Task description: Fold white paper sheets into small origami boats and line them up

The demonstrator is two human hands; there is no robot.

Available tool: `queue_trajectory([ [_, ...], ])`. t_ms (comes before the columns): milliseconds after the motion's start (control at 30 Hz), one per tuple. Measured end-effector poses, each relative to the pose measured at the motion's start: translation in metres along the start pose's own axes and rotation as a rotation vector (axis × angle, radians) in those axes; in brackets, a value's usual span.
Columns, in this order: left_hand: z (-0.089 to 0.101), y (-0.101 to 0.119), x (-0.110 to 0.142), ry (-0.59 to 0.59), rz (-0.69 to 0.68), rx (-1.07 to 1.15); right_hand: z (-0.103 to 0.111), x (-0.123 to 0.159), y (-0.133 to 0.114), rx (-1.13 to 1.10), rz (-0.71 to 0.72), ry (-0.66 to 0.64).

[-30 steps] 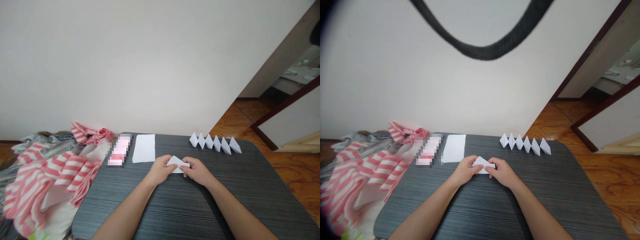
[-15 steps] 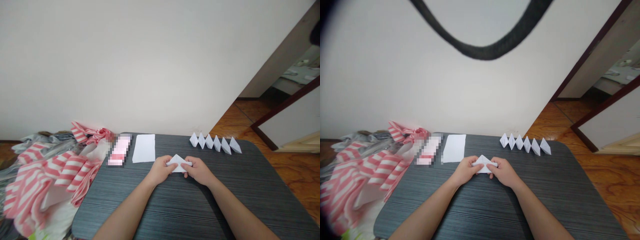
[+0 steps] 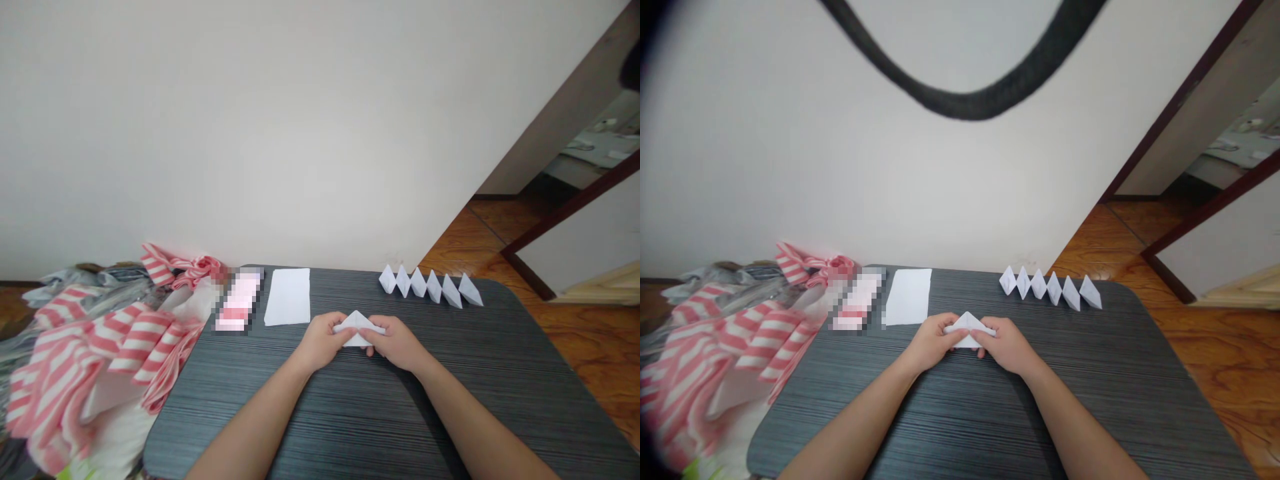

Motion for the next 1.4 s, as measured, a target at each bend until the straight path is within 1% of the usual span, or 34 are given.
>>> queue_trajectory([
  [100, 0.001, -0.003, -0.002, -0.023, 0.044, 0.067, 0.003, 0.0, 0.003, -0.016, -0.007, 0.04],
  [300, 0.003, -0.006, -0.004, -0.057, 0.054, 0.093, 0.004, 0.001, 0.007, -0.023, -0.011, 0.034],
  [533, 0.003, -0.008, -0.004, -0.042, 0.048, 0.115, 0.004, 0.0, 0.014, -0.025, -0.054, 0.044],
  [833, 0.003, -0.01, -0.005, -0.029, 0.061, 0.162, 0.006, 0.0, 0.016, -0.073, -0.045, 0.015],
  [1033, 0.005, -0.012, -0.006, -0.007, 0.061, 0.199, 0.008, -0.001, 0.016, -0.191, -0.068, 0.075],
  [1267, 0.005, -0.01, -0.007, -0.01, 0.046, 0.216, 0.009, 0.0, 0.015, -0.158, -0.083, 0.075],
  [1400, 0.005, -0.01, -0.007, 0.013, 0.045, 0.25, 0.01, 0.0, 0.017, -0.15, -0.081, 0.089],
])
Point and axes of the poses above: each hand's wrist, its own x-axis away from the middle knuckle, its own z-axis out of the back of the hand, y = z × x, the point moved 1 cm from there along -x, towards the middle knuckle, and after that the axes turned 7 degrees about z, right-handed, at the moved point
